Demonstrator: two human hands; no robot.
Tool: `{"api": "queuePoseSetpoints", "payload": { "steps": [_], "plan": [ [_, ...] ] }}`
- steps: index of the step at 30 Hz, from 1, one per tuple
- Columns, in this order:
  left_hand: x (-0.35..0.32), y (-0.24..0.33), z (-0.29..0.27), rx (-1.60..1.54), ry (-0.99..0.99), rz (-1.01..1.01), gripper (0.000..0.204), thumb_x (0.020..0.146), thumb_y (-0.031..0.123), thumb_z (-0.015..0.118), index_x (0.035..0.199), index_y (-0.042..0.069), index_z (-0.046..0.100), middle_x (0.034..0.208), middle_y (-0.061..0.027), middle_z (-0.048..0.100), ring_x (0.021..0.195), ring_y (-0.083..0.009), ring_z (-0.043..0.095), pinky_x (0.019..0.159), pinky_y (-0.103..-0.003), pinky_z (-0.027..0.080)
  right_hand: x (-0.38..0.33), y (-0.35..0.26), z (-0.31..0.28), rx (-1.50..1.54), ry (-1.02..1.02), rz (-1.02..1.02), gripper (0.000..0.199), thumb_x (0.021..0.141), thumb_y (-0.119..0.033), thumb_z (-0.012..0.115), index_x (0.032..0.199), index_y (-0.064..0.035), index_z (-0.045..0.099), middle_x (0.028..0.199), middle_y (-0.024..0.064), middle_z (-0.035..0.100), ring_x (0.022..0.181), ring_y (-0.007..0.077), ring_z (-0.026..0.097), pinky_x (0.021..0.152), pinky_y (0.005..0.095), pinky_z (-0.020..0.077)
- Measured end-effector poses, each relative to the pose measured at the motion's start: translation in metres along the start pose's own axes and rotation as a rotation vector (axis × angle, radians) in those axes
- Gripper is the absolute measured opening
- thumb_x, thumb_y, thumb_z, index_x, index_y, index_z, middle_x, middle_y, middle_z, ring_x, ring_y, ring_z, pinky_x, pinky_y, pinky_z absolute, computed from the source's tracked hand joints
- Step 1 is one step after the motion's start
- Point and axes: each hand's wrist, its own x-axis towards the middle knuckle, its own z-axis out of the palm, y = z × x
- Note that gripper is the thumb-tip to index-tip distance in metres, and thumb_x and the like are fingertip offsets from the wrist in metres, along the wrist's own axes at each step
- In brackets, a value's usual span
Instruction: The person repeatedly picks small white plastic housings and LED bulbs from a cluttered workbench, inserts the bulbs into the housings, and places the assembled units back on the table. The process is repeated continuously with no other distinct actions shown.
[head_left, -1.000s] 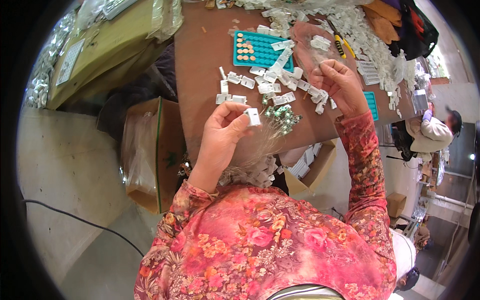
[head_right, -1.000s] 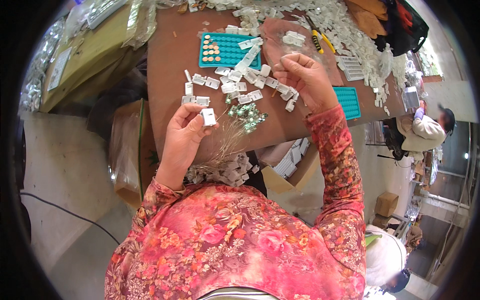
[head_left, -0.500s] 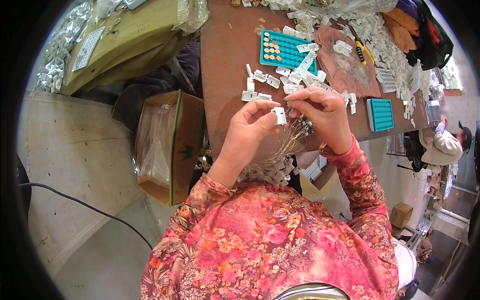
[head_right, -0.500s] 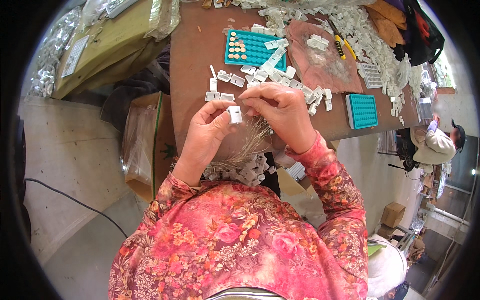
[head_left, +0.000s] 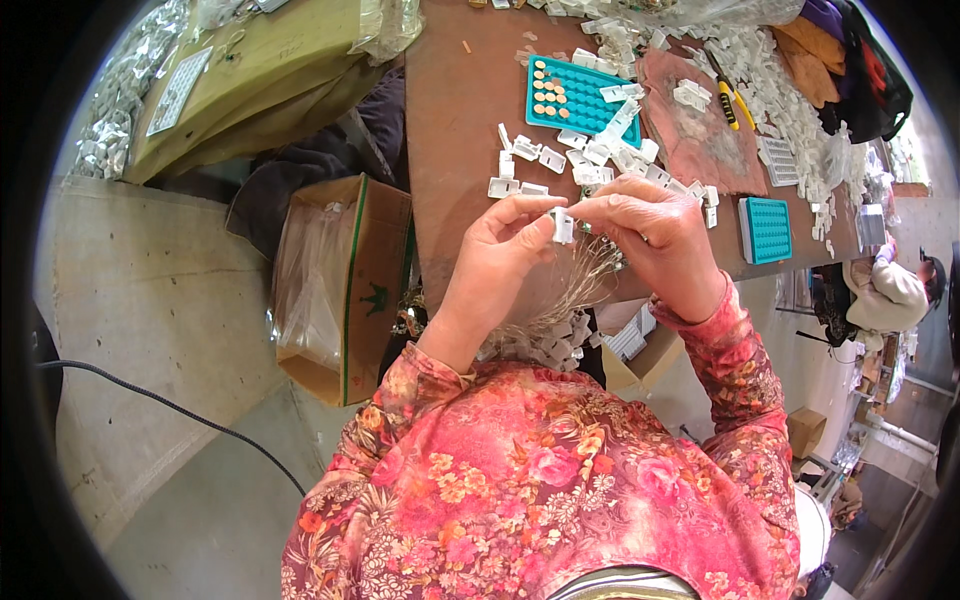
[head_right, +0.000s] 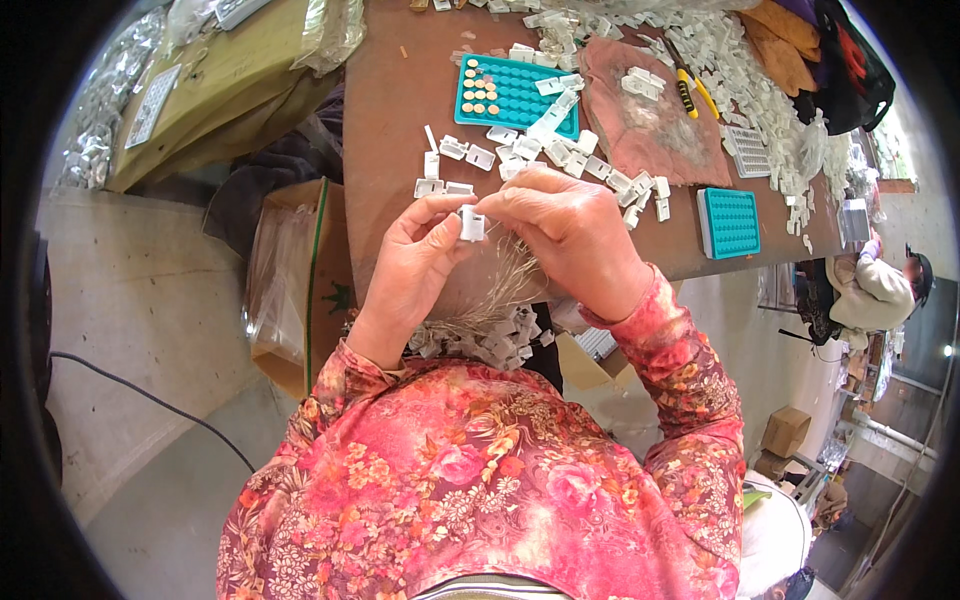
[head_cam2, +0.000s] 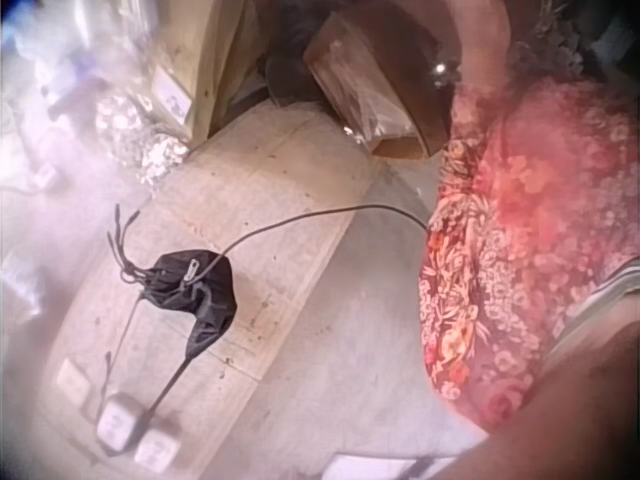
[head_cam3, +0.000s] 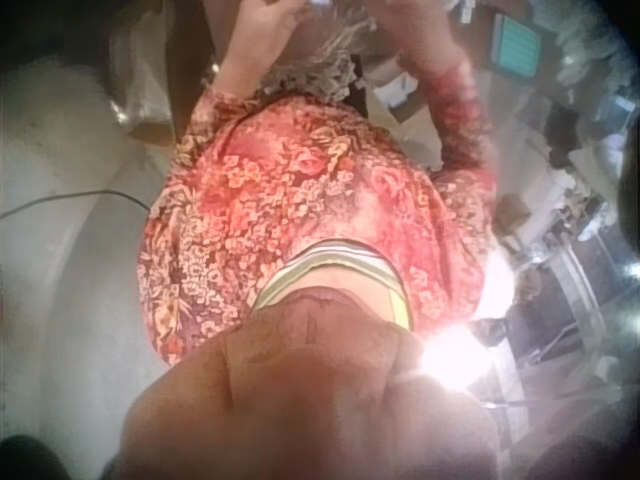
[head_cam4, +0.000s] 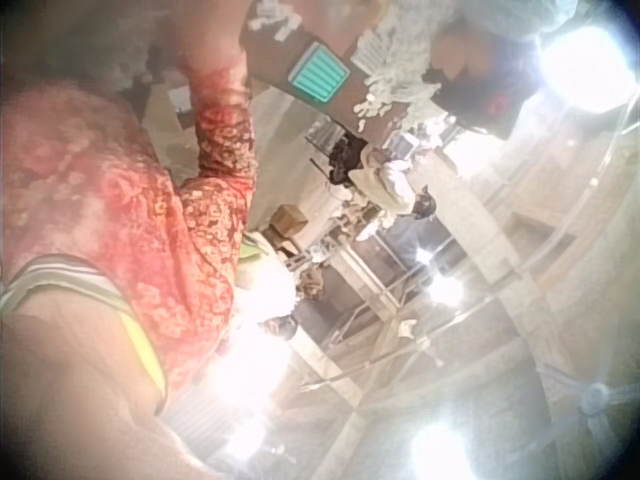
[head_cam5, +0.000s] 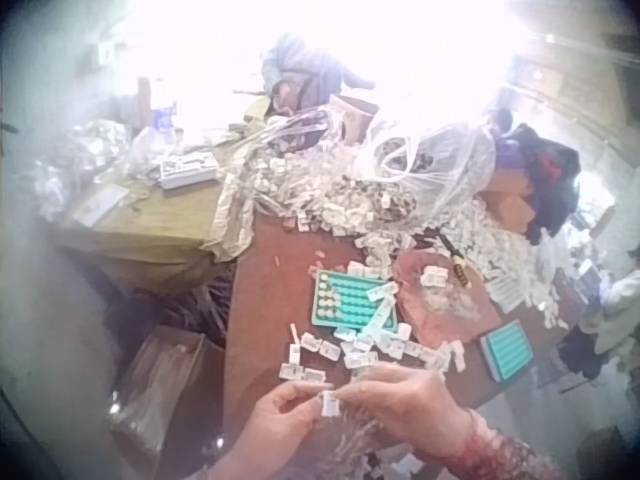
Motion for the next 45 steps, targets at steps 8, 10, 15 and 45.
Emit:
{"api": "queuePoseSetpoints", "payload": {
  "steps": [8,10,15,45],
  "plan": [
    [0.002,-0.001,-0.006,-0.021,-0.037,-0.016,0.025,0.1,0.01,0.052,0.122,0.0,0.056,0.118,-0.0071,0.06,0.105,-0.0127,0.06,0.091,-0.034,0.053,-0.001,-0.009,0.0,0.006,-0.003,0.059,0.018,0.079,0.007,0.067,0.093,-0.0025,0.071,0.084,0.0088,0.066,0.076,0.0197,0.064,0.065,0.0301,0.0509],
    [0.002,-0.001,-0.005,-0.014,-0.047,0.001,0.025,0.1,0.01,0.052,0.122,0.0,0.056,0.118,-0.0071,0.06,0.104,-0.0124,0.06,0.09,-0.033,0.053,-0.001,-0.008,-0.001,-0.018,-0.03,0.045,0.016,0.079,0.006,0.068,0.093,-0.0024,0.071,0.084,0.0087,0.066,0.076,0.0198,0.064,0.066,0.0301,0.051],
    [0.001,-0.001,-0.007,-0.018,-0.047,-0.018,0.026,0.099,0.011,0.053,0.123,0.0,0.055,0.116,-0.0065,0.061,0.103,-0.0116,0.06,0.09,-0.032,0.053,-0.002,-0.003,0.006,0.015,0.052,-0.03,0.012,0.08,-0.002,0.07,0.091,-0.0057,0.069,0.083,0.0095,0.064,0.075,0.027,0.065,0.064,0.0333,0.0521],
    [0.002,0.0,-0.008,0.024,-0.09,-0.023,0.023,0.097,0.009,0.056,0.117,-0.001,0.06,0.11,-0.0072,0.064,0.098,-0.0134,0.063,0.084,-0.032,0.055,-0.012,-0.006,0.015,-0.12,0.03,-0.031,0.013,0.082,0.002,0.064,0.092,-0.0018,0.057,0.083,0.0114,0.06,0.073,0.0306,0.063,0.062,0.036,0.0509]
  ]
}}
